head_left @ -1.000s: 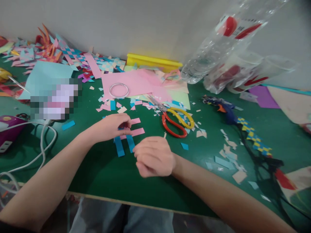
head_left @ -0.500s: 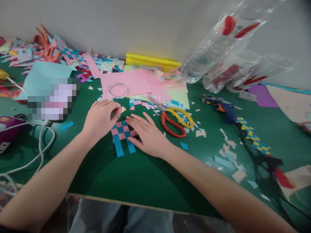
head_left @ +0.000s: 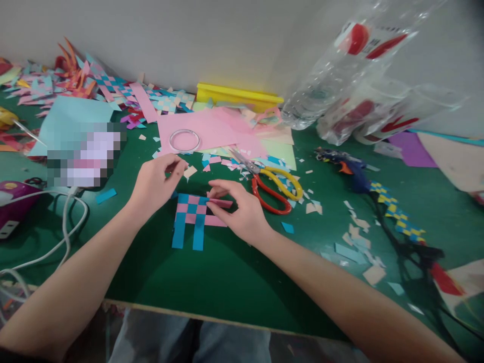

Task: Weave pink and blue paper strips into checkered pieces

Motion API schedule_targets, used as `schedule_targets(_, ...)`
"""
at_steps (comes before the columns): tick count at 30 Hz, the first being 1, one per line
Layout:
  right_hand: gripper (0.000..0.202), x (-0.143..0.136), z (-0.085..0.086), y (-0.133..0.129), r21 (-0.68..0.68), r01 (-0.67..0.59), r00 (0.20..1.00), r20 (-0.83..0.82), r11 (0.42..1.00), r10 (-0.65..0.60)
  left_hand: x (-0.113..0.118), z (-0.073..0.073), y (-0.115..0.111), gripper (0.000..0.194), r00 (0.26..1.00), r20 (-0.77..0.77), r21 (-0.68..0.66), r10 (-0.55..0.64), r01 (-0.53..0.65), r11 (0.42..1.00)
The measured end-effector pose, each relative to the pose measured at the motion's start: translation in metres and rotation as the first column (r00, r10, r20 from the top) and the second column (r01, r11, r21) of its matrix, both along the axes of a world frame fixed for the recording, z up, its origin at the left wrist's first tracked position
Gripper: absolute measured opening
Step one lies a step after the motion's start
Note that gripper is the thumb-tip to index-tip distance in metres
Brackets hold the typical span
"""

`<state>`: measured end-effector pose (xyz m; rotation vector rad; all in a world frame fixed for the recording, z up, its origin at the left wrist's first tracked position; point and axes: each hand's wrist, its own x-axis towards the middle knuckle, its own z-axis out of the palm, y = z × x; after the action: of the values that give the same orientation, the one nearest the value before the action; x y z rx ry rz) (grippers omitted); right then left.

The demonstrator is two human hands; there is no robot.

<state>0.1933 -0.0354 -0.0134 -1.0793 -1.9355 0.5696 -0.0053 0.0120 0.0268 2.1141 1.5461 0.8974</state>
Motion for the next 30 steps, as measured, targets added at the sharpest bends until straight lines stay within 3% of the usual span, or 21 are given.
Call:
schedule_targets(2,0.033,0.0,0.002,0.0,-0.09,0.021,0.987,-0.154,0.996,-0.035,0.0,-0.003,0.002,0.028,0.989,0.15,-0.085,-0.012,0.025,0.996)
schedule_targets(6,0.032,0.0,0.003,0.005,-0.187,0.056,0.9,-0.416,0.981,-0.131,0.001,-0.009,0.005,0.038,0.897,0.442,-0.26,-0.004,0.132,0.957)
schedule_targets(10,0.032,0.001,0.001,0.011,-0.179,0.082,0.824,-0.541,0.98,-0.168,0.005,-0.004,0.002,0.035,0.895,0.446,-0.372,0.015,0.171,0.913)
schedule_targets(15,0.023,0.0,0.001,0.01,-0.196,0.073,0.817,-0.55,0.978,-0.171,0.008,0.007,-0.003,0.022,0.915,0.398,-0.453,0.063,0.136,0.881)
schedule_targets(21,0.015,0.003,0.003,0.009,-0.255,0.095,0.887,-0.417,0.962,-0.198,0.006,0.005,-0.001,0.02,0.901,0.424,-0.479,0.093,0.136,0.867)
schedule_targets(27,0.013,0.003,0.003,0.01,-0.359,0.094,0.846,-0.464,0.929,-0.265,0.006,-0.004,0.0,0.028,0.822,0.567,-0.43,0.05,0.244,0.869)
schedule_targets(30,0.013,0.001,0.0,0.012,-0.393,0.098,0.812,-0.499,0.914,-0.302,0.008,-0.006,-0.001,0.032,0.775,0.625,-0.429,0.093,0.243,0.87)
